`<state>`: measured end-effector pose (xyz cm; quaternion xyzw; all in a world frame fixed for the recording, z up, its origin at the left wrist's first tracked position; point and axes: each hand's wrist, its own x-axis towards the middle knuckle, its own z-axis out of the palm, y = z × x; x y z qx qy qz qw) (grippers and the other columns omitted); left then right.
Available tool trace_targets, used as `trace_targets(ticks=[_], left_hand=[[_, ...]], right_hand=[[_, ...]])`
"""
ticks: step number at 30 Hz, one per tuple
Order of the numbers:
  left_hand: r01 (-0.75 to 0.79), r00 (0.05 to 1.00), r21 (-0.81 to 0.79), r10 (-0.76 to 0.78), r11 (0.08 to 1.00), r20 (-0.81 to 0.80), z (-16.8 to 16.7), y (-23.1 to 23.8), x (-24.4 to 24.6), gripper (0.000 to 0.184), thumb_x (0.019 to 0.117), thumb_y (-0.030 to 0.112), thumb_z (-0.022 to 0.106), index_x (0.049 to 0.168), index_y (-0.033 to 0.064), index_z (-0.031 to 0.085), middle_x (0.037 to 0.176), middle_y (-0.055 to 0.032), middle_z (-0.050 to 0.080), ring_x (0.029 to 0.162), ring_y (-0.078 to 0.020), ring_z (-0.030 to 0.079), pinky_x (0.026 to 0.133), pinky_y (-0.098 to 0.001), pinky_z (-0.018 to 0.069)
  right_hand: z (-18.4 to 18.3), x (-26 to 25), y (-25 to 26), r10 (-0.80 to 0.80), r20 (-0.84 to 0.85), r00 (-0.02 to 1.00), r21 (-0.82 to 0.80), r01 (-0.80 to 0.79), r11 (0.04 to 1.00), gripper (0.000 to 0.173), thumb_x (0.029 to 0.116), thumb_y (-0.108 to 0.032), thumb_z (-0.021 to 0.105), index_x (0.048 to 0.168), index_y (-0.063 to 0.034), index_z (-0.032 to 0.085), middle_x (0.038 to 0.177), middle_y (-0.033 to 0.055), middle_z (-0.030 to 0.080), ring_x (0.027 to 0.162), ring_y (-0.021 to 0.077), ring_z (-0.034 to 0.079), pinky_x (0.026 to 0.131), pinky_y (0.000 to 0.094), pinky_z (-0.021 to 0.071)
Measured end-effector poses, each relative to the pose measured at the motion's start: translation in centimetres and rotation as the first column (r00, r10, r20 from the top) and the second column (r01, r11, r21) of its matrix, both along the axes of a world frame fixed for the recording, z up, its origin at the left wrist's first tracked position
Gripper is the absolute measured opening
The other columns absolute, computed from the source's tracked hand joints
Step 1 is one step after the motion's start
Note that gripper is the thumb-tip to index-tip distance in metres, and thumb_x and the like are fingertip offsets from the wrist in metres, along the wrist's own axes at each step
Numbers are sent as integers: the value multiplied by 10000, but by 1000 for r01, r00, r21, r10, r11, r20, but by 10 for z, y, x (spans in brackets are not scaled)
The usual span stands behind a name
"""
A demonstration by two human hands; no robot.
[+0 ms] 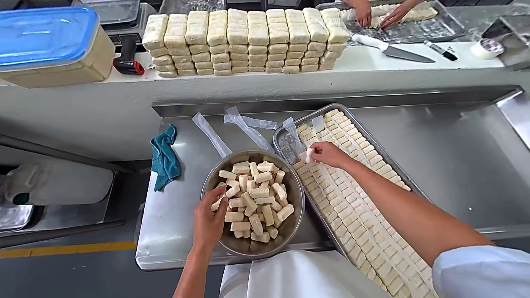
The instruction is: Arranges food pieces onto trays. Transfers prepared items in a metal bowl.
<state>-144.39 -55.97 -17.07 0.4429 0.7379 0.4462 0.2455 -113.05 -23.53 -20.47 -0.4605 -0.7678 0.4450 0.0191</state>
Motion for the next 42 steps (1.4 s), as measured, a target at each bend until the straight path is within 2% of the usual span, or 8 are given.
trace_targets(ticks=[4,9,13,19,22,27,38,42], left_hand=[[-5,997,-12,6,1000,77,-2,-2,5,332,980,181,555,1246,17,668,1229,-96,697,1137,-178,675,983,-382,563],[32,995,3,-33,999,95,3,7,10,335,985,193,564,1260,33,668,1243,-78,697,1135,-154,679,986,-366,568],[148,989,6,-148,989,5,5,22,23,357,972,207,584,1281,50,668,1271,-93,677,1188,-200,647,1019,-443,539],[292,956,-87,-293,953,0,2,24,44,356,1009,274,569,1295,98,687,1285,-79,686,1213,-189,643,1016,-416,549],[254,967,-56,-254,966,-4,2,20,46,341,1002,240,556,1252,60,702,1245,-92,704,1182,-193,662,1009,-389,556],[224,974,-48,-225,973,-7,7,21,43,341,1000,210,549,1252,32,694,1239,-96,707,1165,-181,674,1016,-363,555],[209,978,-68,-209,976,5,4,25,39,316,994,187,555,1232,39,703,1211,-78,717,1134,-151,683,1000,-328,564],[211,977,-64,-212,975,-11,9,28,35,317,1001,185,546,1226,22,699,1211,-93,714,1131,-162,688,995,-335,569]], right_hand=[[7,-2,-21,-538,-379,753,-361,415,835,270,1079,-172,377,1231,-14,534,944,94,693,795,184,716,724,361,615],[82,-53,-102,-134,-441,888,-240,28,970,312,986,-127,533,1259,11,598,964,118,694,738,176,673,662,361,591],[76,-75,-126,383,-81,920,-159,-392,906,382,1001,-294,677,1326,-95,642,941,85,688,807,193,659,785,428,562],[38,-60,-21,-53,-151,987,197,83,977,233,1021,-201,610,1136,-18,698,1014,162,709,930,284,695,861,505,565],[11,-60,44,-184,-13,983,265,181,947,404,985,-223,661,1290,38,621,1270,262,632,1189,406,619,1027,589,484],[-36,-76,66,-192,440,877,311,51,949,893,866,-473,771,1420,144,442,1413,366,494,1342,522,462,1053,700,358],[-49,-56,91,228,496,838,334,-427,840,653,861,-537,708,1214,2,604,990,207,700,1034,386,660,1093,607,329],[-34,-58,93,302,486,820,256,-464,848,598,798,-409,827,1223,-48,610,949,224,687,946,432,674,842,615,512]])
